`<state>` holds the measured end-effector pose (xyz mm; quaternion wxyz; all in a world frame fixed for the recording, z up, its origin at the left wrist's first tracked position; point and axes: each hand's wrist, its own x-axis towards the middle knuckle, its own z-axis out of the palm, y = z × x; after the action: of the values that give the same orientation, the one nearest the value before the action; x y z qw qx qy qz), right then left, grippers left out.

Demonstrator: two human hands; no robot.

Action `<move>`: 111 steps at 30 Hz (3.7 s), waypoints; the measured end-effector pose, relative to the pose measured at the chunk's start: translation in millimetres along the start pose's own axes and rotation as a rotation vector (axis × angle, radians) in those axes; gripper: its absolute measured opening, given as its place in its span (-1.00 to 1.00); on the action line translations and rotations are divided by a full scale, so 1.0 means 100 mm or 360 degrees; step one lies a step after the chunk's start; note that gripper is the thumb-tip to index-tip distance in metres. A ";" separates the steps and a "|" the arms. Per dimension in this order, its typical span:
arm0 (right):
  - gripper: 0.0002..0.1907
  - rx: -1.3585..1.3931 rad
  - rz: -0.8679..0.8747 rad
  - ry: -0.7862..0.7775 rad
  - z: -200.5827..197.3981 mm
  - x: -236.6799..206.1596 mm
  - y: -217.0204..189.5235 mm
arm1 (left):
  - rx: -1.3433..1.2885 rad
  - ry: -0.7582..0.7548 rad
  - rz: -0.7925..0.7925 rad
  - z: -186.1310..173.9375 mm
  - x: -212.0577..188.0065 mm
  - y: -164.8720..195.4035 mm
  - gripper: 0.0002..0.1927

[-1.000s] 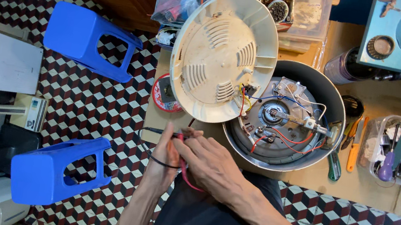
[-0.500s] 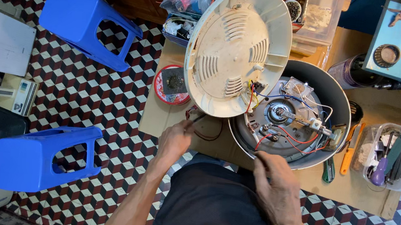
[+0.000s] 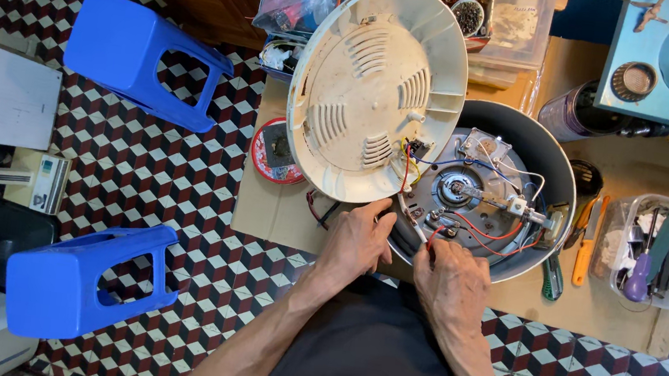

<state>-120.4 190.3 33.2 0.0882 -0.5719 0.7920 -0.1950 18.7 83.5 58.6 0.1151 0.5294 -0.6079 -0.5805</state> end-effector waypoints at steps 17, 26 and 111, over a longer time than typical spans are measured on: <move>-0.83 0.0054 0.0041 -0.0040 0.01 0.05 0.07 | 0.0255 -0.0115 -0.0141 0.14 0.16 -0.03 -0.69; -0.80 0.0058 0.0023 -0.0094 0.03 0.07 0.12 | 0.1032 0.0260 0.0512 0.19 0.18 -0.21 -0.76; 0.06 -0.0433 0.0479 -0.0650 -0.39 2.83 4.87 | -0.0039 0.1654 -0.0217 1.78 0.19 0.29 -0.54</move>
<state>-652.8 64.4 -107.1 0.1962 -0.4819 0.8527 0.0475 -137.8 165.5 19.9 0.3697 0.7845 -0.4279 -0.2545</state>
